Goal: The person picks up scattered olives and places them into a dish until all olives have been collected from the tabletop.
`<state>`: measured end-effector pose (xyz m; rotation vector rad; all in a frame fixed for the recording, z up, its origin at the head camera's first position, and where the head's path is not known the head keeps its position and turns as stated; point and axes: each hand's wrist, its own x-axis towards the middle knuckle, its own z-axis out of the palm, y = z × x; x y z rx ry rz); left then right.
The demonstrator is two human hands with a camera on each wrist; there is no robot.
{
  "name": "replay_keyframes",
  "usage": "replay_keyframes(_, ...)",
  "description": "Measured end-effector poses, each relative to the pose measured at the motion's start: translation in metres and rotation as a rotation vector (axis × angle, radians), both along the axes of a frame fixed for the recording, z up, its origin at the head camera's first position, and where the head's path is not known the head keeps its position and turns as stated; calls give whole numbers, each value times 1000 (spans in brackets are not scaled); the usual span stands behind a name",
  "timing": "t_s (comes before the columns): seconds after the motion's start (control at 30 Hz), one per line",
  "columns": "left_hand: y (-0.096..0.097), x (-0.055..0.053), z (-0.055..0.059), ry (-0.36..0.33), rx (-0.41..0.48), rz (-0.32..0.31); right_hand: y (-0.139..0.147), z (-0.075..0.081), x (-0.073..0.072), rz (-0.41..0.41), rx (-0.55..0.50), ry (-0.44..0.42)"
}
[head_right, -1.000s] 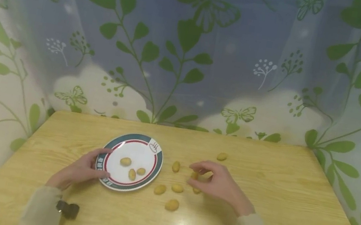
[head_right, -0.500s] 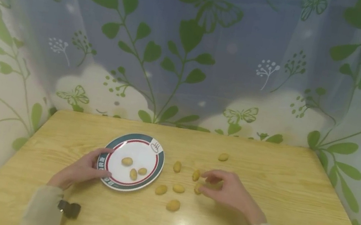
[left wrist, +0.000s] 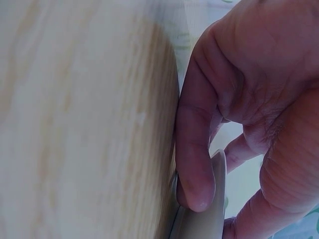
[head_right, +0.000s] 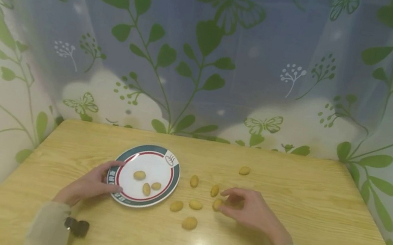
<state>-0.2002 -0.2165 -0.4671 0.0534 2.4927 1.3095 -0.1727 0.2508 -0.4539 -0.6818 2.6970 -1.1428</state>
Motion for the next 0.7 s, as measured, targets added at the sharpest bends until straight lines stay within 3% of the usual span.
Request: replay_keyframes(0.7, 0, 0, -1, -2, -19, 1, -4, -3, -8, 23, 66, -30)
